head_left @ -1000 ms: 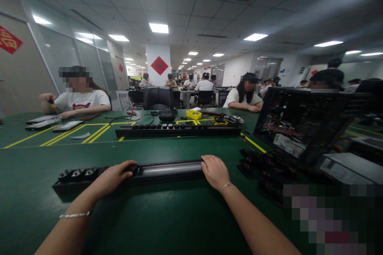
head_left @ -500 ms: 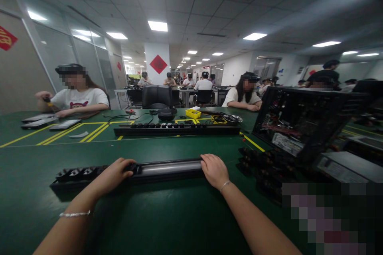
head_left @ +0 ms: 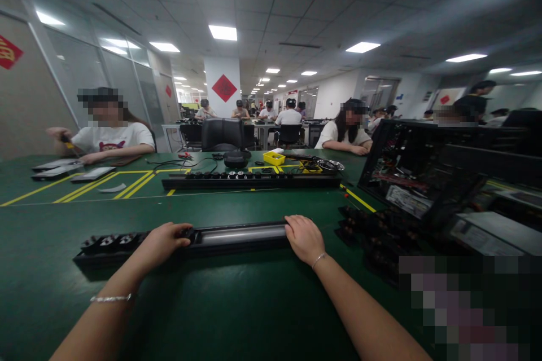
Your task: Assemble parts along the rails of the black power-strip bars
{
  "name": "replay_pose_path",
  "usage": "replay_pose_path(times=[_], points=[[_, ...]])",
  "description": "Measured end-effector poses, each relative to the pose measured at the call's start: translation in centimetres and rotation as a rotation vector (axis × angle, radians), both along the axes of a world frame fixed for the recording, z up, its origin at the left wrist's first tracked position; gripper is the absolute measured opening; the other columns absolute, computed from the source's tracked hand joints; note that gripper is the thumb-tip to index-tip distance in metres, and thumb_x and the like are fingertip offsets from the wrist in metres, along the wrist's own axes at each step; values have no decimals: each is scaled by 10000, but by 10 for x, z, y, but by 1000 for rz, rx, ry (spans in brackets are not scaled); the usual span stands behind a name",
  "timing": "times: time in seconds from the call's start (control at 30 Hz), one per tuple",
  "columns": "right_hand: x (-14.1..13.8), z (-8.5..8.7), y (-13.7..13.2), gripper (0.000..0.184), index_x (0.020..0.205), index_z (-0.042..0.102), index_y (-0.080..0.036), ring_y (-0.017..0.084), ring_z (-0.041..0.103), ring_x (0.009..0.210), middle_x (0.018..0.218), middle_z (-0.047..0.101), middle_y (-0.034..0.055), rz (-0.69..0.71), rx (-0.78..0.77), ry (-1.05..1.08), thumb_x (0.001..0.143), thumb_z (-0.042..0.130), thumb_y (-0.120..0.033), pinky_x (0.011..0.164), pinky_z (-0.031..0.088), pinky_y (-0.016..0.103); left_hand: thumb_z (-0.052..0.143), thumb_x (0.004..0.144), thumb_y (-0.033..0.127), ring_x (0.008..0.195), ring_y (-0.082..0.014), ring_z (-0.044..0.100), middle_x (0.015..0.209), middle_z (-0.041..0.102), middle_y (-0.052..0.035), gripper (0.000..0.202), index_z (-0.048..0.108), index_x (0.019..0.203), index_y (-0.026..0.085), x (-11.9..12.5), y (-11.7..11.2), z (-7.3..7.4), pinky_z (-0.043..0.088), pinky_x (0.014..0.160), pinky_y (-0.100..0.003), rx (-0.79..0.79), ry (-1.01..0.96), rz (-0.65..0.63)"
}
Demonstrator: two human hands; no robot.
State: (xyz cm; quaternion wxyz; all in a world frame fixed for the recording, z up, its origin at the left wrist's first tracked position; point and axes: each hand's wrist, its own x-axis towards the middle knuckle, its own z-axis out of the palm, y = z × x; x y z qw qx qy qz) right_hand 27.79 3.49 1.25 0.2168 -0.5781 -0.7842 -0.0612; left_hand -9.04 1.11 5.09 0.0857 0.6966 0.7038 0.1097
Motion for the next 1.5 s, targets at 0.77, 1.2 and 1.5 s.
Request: replay_pose_path(times=[0.77, 1.2, 1.5], points=[[1, 0, 0, 426, 1163, 551, -193, 177, 470, 1104, 1158, 582, 62, -10, 5, -18, 889, 259, -337, 965, 298, 324, 521, 682, 413, 959, -223, 601, 1060, 662, -47, 492, 581, 1146, 264, 9, -1, 2, 437, 812, -291, -22, -55, 19], [0, 0, 0, 420, 1161, 552, -192, 172, 474, 1102, 1157, 585, 62, -6, 14, -25, 890, 264, -334, 967, 296, 318, 508, 691, 417, 986, -226, 592, 1082, 654, -55, 509, 569, 1165, 243, 8, 3, -3, 427, 833, -291, -31, -60, -4], [0, -1, 0, 426, 1162, 555, -188, 182, 475, 1103, 1158, 586, 57, -3, 8, 2, 889, 262, -335, 977, 293, 326, 514, 696, 428, 958, -215, 600, 1062, 663, -34, 482, 572, 1153, 285, 13, 0, 0, 433, 793, -275, -33, -58, -1]])
